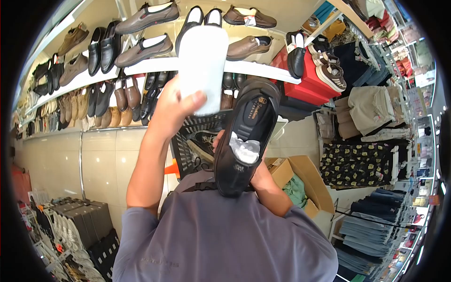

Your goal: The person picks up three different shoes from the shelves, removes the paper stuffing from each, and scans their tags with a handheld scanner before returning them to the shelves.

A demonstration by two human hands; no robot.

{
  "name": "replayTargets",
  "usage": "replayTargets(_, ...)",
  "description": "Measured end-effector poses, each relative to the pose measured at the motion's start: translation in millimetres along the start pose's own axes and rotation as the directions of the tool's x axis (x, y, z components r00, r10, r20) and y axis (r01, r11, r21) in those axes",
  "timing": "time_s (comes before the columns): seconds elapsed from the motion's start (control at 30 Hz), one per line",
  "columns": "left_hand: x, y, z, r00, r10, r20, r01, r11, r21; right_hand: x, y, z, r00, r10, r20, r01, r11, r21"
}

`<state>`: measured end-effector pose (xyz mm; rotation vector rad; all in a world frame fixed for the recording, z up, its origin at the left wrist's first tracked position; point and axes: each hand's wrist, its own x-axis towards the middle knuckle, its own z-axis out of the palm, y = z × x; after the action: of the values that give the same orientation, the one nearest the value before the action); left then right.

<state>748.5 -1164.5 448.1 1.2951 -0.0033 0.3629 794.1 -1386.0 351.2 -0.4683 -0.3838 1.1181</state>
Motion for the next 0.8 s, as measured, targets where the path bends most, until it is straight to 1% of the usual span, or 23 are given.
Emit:
replayTargets(0.03, -10.5, 12.9, 3.0, 0.999, -0.027, -0.037, 0.032, 0.991, 0.13, -2.1, 0.3, -5.2, 0.996, -0.079, -0.044, 0.079, 0.997, -0.006)
replayTargets(0.07, -18.0, 18.9, 11.0, 0.998, -0.023, -0.055, 0.031, 0.988, 0.148, -4.0, -0.8, -12.6, 0.997, -0.049, -0.061, 0.051, 0.998, 0.036)
replayTargets(0.1, -23.4, 16.0, 14.5, 1.0, -0.007, -0.021, 0.01, 0.993, 0.12, -4.0, -4.2, -11.3, 0.997, -0.057, -0.054, 0.059, 0.998, 0.036)
replayTargets(0.17, -27.6, 8.5, 25.1, 0.997, 0.029, 0.07, -0.036, 0.994, 0.106, -2.5, -11.9, -7.2, 0.942, -0.158, -0.297, 0.127, 0.985, -0.12)
replayTargets(0.2, -25.3, 6.0, 32.2, 0.993, 0.073, 0.094, -0.087, 0.983, 0.163, -3.4, -8.8, -25.2, 0.951, -0.174, -0.256, 0.15, 0.983, -0.109)
replayTargets(0.23, -22.4, 2.7, 38.9, 0.986, 0.116, 0.118, -0.14, 0.966, 0.219, -2.8, -12.8, -17.4, 0.946, -0.207, -0.249, 0.165, 0.97, -0.178)
replayTargets(0.27, -20.2, -6.1, 42.4, 0.985, 0.132, 0.11, -0.153, 0.966, 0.21, -3.1, -13.4, -16.1, 0.941, -0.228, -0.249, 0.184, 0.965, -0.187)
replayTargets(0.3, -18.2, -11.9, 48.1, 0.976, 0.202, 0.082, -0.215, 0.955, 0.204, -3.9, -13.6, -14.7, 0.936, -0.249, -0.25, 0.203, 0.959, -0.195)
replayTargets(0.33, -18.0, -14.8, 51.6, 0.975, 0.214, 0.062, -0.223, 0.946, 0.234, -5.4, -13.2, -13.2, 0.938, -0.253, -0.239, 0.208, 0.958, -0.198)
replayTargets(0.4, -20.6, -11.2, 56.4, 0.972, 0.229, 0.052, -0.235, 0.934, 0.269, -8.0, -11.9, -11.3, 0.933, -0.225, -0.28, 0.189, 0.971, -0.149)
replayTargets(0.43, -23.6, -4.9, 59.0, 0.973, 0.232, 0.006, -0.217, 0.899, 0.38, -8.2, -12.2, -12.3, 0.932, -0.233, -0.277, 0.199, 0.969, -0.147)
replayTargets(0.47, -27.1, 0.2, 61.6, 0.971, 0.237, -0.038, -0.19, 0.854, 0.485, -9.3, -11.7, -15.2, 0.938, -0.215, -0.271, 0.194, 0.976, -0.103)
replayTargets(0.5, -31.0, 3.2, 61.2, 0.972, 0.236, -0.025, -0.194, 0.851, 0.487, -10.8, -10.5, -19.7, 0.943, -0.2, -0.265, 0.191, 0.98, -0.058)
replayTargets(0.53, -35.2, 6.1, 58.8, 0.961, 0.276, -0.029, -0.2, 0.761, 0.617, -14.3, -11.6, -26.0, 0.957, -0.162, -0.24, 0.155, 0.987, -0.047)
replayTargets(0.57, -37.8, 9.4, 58.9, 0.948, 0.318, -0.025, -0.199, 0.652, 0.732, -17.5, -9.8, -30.1, 0.954, -0.175, -0.243, 0.169, 0.985, -0.043)
replayTargets(0.6, -38.9, 16.5, 62.5, 0.956, 0.292, -0.039, -0.179, 0.681, 0.71, -17.8, -10.3, -24.6, 0.948, -0.175, -0.264, 0.173, 0.984, -0.033)
replayTargets(0.63, -39.8, 21.4, 64.3, 0.958, 0.285, -0.026, -0.183, 0.679, 0.711, -18.5, -9.7, -21.3, 0.942, -0.175, -0.287, 0.176, 0.984, -0.022)
replayTargets(0.7, -41.0, 29.4, 64.6, 0.968, 0.251, 0.022, -0.174, 0.604, 0.777, -18.4, -7.6, -21.2, 0.936, -0.195, -0.294, 0.2, 0.98, -0.014)
replayTargets(0.77, -37.3, 34.3, 65.3, 0.976, 0.21, 0.065, -0.18, 0.595, 0.783, -19.9, -3.0, -25.4, 0.929, -0.216, -0.301, 0.224, 0.975, -0.007)
replayTargets(0.8, -35.2, 35.1, 66.6, 0.984, 0.159, 0.076, -0.152, 0.543, 0.826, -20.3, 0.4, -30.6, 0.926, -0.214, -0.312, 0.221, 0.975, -0.012)
